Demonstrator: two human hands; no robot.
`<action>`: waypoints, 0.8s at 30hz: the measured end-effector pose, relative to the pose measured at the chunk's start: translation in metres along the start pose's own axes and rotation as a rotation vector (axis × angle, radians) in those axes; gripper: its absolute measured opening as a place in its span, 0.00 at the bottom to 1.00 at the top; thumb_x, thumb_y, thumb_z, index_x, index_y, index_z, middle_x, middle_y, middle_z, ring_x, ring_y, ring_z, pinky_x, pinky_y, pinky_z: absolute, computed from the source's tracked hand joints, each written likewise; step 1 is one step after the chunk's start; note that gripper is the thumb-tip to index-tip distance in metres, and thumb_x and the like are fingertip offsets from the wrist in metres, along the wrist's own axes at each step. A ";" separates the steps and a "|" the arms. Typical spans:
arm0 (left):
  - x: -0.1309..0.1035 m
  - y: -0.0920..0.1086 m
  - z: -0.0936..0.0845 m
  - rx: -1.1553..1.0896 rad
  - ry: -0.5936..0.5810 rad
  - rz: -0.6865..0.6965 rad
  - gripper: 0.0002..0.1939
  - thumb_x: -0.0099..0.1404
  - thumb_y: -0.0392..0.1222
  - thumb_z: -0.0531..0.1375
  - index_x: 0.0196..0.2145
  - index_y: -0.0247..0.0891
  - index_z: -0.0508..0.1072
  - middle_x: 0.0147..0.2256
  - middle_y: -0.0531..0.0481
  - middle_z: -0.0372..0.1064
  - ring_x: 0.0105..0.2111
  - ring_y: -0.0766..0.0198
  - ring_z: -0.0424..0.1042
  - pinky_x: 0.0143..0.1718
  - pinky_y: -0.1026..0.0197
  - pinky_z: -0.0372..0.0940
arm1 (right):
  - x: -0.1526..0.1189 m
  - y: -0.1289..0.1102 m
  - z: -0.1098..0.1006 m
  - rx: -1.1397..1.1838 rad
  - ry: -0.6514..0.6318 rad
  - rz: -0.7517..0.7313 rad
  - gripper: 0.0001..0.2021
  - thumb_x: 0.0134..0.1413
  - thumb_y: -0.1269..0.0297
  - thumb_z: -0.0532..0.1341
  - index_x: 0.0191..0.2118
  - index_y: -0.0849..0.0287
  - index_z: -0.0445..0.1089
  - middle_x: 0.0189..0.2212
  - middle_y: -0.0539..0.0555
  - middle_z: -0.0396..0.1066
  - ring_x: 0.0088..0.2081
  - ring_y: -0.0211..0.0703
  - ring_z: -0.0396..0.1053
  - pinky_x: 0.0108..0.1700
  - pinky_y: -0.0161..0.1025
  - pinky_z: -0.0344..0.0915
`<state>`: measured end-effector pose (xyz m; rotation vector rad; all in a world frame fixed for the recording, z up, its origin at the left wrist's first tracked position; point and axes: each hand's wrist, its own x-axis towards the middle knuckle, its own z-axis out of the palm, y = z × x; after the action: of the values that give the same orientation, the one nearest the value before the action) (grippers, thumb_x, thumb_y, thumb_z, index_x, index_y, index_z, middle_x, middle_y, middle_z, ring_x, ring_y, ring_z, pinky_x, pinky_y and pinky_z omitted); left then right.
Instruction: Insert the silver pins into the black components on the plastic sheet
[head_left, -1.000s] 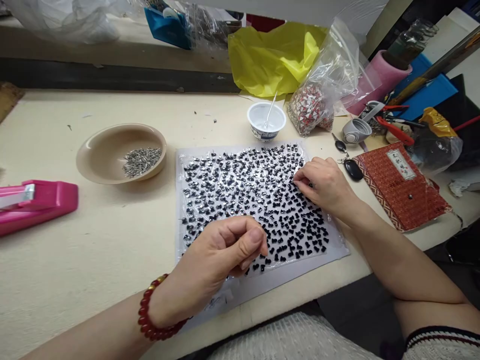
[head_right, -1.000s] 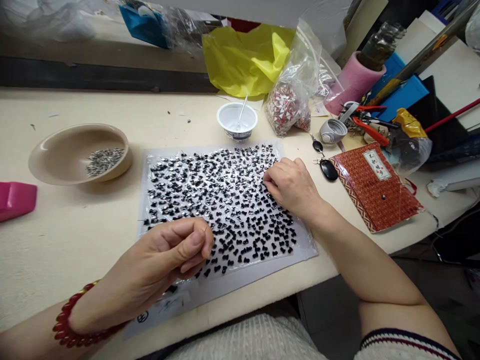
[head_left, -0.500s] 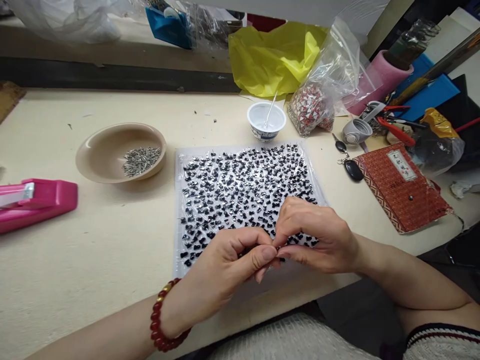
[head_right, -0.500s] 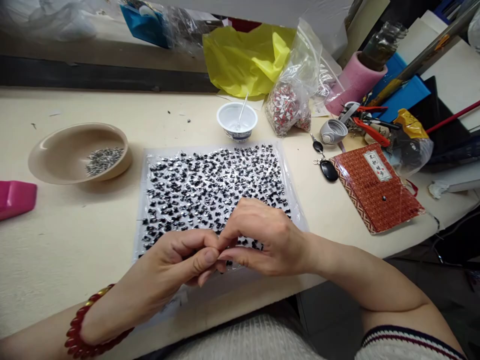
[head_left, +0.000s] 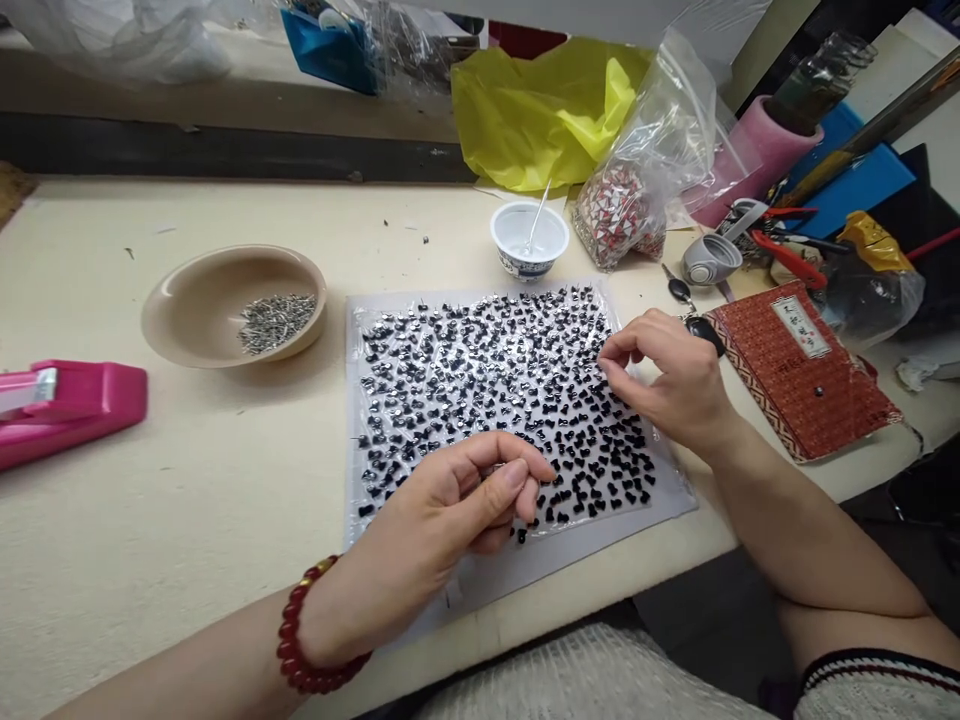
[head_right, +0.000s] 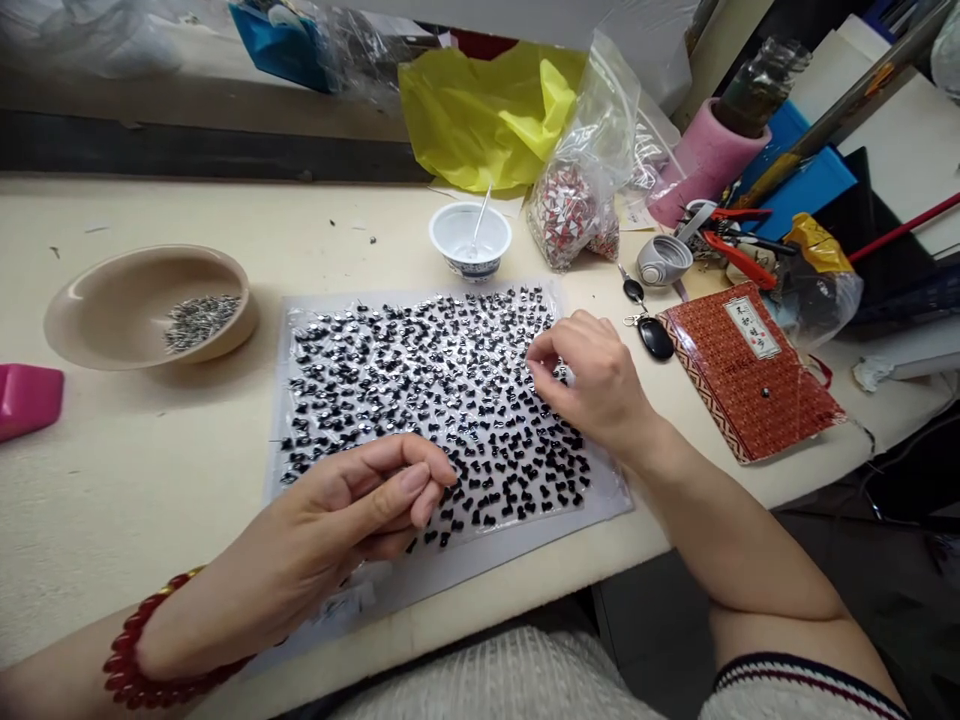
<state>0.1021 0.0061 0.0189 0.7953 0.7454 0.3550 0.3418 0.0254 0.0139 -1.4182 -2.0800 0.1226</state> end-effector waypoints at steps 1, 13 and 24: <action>0.000 0.001 0.000 -0.004 0.001 -0.001 0.09 0.68 0.45 0.57 0.38 0.37 0.71 0.27 0.55 0.63 0.22 0.74 0.51 0.20 0.69 0.47 | 0.001 0.008 0.001 -0.126 -0.030 0.013 0.05 0.53 0.72 0.58 0.27 0.58 0.66 0.24 0.50 0.68 0.30 0.39 0.64 0.37 0.40 0.59; -0.002 -0.001 0.001 -0.090 -0.023 0.009 0.13 0.67 0.48 0.58 0.29 0.37 0.63 0.19 0.58 0.60 0.18 0.75 0.47 0.18 0.70 0.42 | 0.004 0.016 0.010 -0.448 -0.183 -0.030 0.06 0.56 0.70 0.57 0.28 0.59 0.66 0.25 0.50 0.70 0.32 0.41 0.63 0.37 0.42 0.49; -0.003 -0.003 -0.003 0.025 -0.047 0.103 0.22 0.70 0.53 0.49 0.22 0.38 0.59 0.18 0.58 0.48 0.18 0.71 0.44 0.19 0.65 0.45 | 0.004 0.019 0.011 -0.452 -0.204 -0.007 0.06 0.55 0.70 0.57 0.28 0.59 0.66 0.25 0.51 0.70 0.32 0.42 0.63 0.37 0.41 0.48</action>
<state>0.0981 0.0039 0.0171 0.8650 0.6677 0.4182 0.3502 0.0399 -0.0004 -1.7187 -2.3825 -0.2301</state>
